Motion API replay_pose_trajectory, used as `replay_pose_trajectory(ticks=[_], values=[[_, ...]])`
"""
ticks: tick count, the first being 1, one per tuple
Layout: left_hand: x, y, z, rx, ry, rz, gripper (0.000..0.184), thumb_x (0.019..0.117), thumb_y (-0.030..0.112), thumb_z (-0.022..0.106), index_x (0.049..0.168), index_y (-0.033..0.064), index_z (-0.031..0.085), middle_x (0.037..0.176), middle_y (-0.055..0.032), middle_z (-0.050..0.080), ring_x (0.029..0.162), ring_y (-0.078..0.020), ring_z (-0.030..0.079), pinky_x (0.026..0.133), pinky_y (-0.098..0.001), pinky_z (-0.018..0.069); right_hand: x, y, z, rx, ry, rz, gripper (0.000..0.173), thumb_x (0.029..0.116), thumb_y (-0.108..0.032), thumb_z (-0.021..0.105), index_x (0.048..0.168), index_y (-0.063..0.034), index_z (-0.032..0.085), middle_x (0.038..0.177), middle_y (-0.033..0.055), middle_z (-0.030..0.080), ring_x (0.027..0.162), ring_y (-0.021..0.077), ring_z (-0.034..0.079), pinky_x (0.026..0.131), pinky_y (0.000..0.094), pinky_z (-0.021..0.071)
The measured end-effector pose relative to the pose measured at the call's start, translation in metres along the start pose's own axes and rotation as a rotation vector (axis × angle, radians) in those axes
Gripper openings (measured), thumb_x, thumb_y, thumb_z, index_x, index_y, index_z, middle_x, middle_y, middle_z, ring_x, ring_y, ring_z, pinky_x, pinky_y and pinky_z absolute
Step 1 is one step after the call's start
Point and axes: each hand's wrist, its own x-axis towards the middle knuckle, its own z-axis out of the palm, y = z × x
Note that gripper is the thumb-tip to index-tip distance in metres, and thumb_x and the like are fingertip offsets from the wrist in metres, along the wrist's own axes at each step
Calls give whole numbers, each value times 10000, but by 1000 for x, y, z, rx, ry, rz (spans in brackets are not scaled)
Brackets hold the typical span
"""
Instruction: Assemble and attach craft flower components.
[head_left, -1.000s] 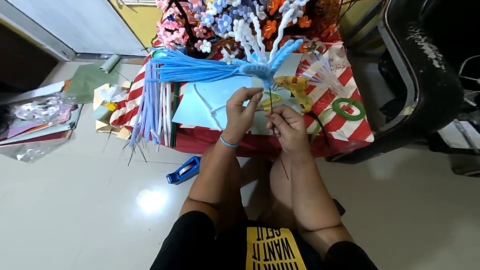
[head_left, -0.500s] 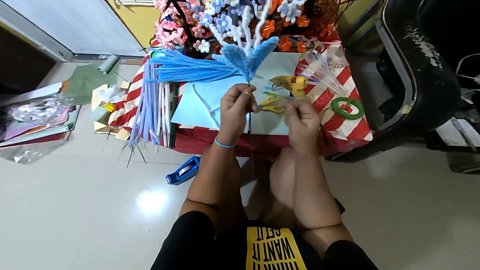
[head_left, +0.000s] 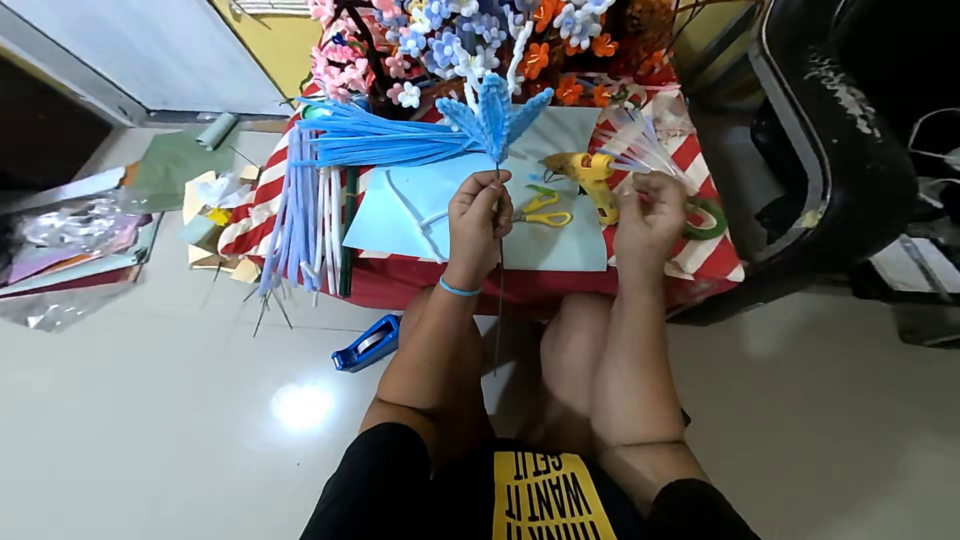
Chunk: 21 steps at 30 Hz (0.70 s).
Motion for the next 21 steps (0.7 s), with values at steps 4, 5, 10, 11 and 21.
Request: replay_pose_trajectory(ticks=[4,5,10,11,21], values=[[-4,0,4,46,-40,-3,235,1097,120,380,1161,109,606,739,29,562,464,-4,463,408,-125,412,14,-6,9,-187,-255,145,381,958,-137,686,1255,89,612,1184,262,651,1046,305,674,927,449,555],[-4,-1,4,42,-51,-5,233,1102,128,375,1179,115,594,735,26,562,465,-11,472,407,-132,420,17,-9,11,-238,-305,174,397,953,-151,702,1269,74,614,1196,261,665,1089,341,671,967,513,531],[-7,-7,3,64,-103,-1,261,1118,225,354,1249,164,572,700,7,515,417,-20,402,367,-128,352,21,-13,18,-393,-415,241,367,995,-177,666,1245,87,612,1138,274,685,1101,411,665,982,600,487],[-7,-8,3,76,-96,-9,264,1119,234,355,1250,169,574,699,9,508,415,-16,384,365,-126,332,20,-12,18,-372,-402,236,356,1000,-170,655,1244,85,611,1136,268,688,1097,400,670,981,589,493],[-7,-8,6,49,-64,-47,277,1097,155,319,1180,156,584,679,28,484,416,-7,336,370,-124,285,7,-12,-3,117,-220,161,441,986,-91,635,1378,20,466,1190,94,652,1012,90,666,906,294,564]])
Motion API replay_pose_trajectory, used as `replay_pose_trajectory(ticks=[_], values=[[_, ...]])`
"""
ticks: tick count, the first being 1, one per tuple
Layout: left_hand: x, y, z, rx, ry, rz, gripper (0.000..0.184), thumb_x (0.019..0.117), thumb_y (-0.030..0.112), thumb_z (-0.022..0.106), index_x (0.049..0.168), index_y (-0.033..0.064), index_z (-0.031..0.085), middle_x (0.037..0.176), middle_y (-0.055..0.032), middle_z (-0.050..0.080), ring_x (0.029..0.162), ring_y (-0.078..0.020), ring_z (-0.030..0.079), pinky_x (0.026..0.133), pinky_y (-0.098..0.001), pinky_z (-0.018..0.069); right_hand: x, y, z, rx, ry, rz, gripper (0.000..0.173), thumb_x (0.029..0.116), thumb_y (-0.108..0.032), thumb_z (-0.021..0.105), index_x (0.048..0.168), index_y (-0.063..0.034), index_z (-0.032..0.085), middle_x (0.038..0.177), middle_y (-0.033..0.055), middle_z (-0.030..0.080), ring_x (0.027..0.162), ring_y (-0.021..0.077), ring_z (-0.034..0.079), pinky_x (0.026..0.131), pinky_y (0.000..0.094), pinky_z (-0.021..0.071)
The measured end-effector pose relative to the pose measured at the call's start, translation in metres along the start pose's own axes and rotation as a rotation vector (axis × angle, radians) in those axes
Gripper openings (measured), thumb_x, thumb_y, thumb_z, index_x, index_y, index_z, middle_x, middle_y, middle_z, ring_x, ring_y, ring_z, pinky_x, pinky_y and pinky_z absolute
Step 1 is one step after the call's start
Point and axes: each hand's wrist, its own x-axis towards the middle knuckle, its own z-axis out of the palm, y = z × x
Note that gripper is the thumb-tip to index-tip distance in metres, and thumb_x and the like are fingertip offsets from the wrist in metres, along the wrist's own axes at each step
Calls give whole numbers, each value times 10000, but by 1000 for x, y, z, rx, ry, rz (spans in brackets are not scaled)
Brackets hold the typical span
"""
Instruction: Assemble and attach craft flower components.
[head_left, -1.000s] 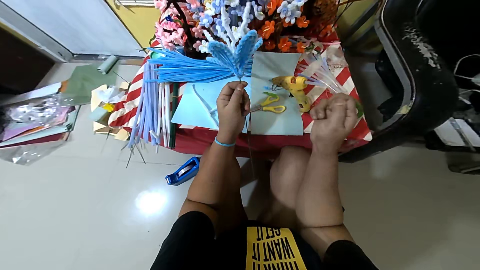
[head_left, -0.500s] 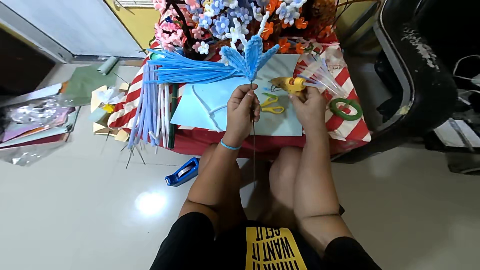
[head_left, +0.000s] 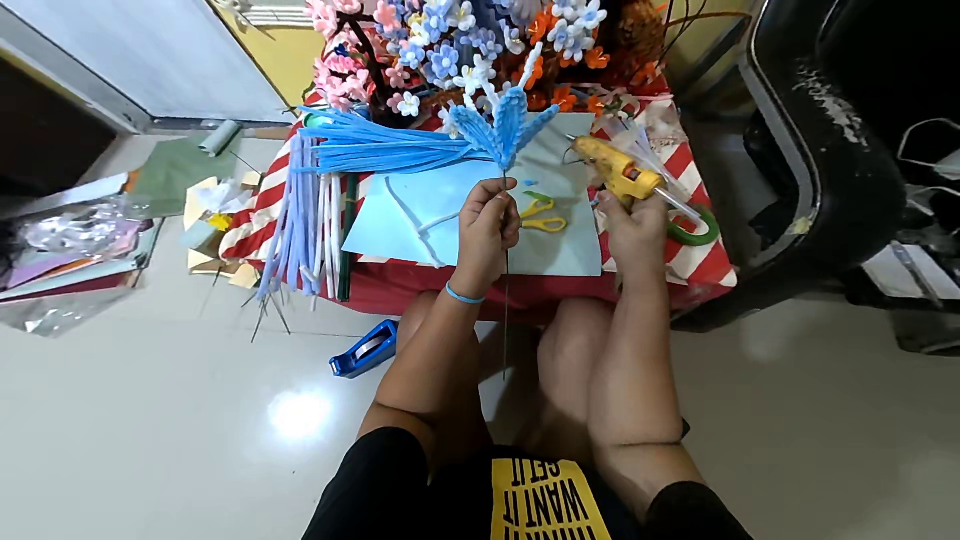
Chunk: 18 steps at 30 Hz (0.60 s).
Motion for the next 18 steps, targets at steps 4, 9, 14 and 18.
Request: replay_pose_trajectory(ticks=[4,9,14,18], values=[[-1,3,2,-1,-21,20,209,1103,171,376,1077,152,583,697,25,500,419,-4,343,370,-122,306,-11,-13,-15,144,-66,-136,371,1014,-86,566,1357,-32,434,1167,-37,654,965,12,657,884,234,565],[-1,0,3,31,-78,87,155,1098,161,417,1064,132,565,658,23,492,430,-11,378,388,-130,341,-20,-19,-22,287,-167,-279,281,1005,-118,607,1265,-224,622,1167,-117,709,909,-1,674,805,199,576],[-5,1,5,95,-98,130,120,1093,139,441,1076,119,558,661,10,510,429,-11,384,386,-129,341,-31,-31,-21,227,-204,-293,216,1006,-195,640,1207,-263,677,1133,-147,710,954,-3,679,838,209,587],[-5,1,6,110,-110,152,111,1087,120,448,1077,108,558,661,7,511,432,-10,389,388,-129,344,-32,-30,-20,207,-219,-299,203,1027,-219,621,1223,-251,660,1165,-146,708,977,-17,675,850,188,574]])
